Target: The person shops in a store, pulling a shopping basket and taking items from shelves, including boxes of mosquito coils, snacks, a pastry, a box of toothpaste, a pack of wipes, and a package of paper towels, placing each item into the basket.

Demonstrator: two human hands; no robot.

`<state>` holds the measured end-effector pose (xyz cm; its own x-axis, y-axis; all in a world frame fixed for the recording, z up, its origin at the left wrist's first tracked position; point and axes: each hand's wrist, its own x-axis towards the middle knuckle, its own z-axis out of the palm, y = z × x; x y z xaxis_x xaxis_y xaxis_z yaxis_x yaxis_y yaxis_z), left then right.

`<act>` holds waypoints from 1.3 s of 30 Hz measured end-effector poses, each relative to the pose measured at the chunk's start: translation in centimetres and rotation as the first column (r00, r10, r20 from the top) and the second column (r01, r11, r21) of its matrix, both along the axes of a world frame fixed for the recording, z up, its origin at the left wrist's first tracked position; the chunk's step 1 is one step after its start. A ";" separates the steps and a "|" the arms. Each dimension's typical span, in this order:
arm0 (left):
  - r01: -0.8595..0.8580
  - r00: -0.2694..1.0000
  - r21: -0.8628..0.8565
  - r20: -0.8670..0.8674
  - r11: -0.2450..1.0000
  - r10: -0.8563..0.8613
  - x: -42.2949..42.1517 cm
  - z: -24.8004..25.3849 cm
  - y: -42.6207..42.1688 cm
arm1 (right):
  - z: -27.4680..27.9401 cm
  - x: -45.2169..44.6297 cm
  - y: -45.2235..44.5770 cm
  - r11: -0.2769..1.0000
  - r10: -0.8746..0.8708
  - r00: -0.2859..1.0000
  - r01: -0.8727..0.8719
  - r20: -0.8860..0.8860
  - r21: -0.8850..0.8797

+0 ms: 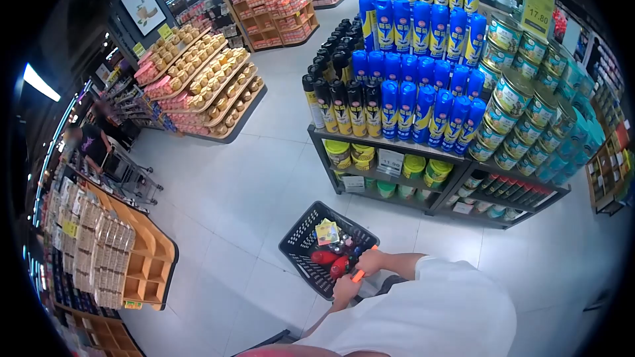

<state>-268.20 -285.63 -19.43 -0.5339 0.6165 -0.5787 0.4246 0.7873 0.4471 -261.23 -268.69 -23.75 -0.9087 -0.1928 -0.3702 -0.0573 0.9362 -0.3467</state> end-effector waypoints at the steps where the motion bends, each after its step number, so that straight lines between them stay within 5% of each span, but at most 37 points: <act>1: -0.001 1.000 0.027 -0.014 1.000 0.002 -1.5 -0.2 0.6 | 0.0 -1.5 0.6 1.000 -0.017 1.000 0.017 0.000 0.022; 12: 0.064 0.978 0.186 -0.206 0.981 -0.025 -19.1 -2.3 3.5 | 0.9 -19.4 4.0 0.997 -0.052 0.996 0.056 -0.072 0.050; 22: 0.229 0.958 -0.073 -0.158 0.971 -0.238 -36.1 -2.4 7.3 | 2.5 -34.2 6.8 0.993 -0.107 0.994 0.107 0.003 -0.057; 39: 0.468 0.864 -0.013 -0.206 0.884 -0.460 -63.8 -2.9 15.4 | 0.3 -56.4 12.0 0.954 -0.293 0.948 0.281 -0.122 -0.106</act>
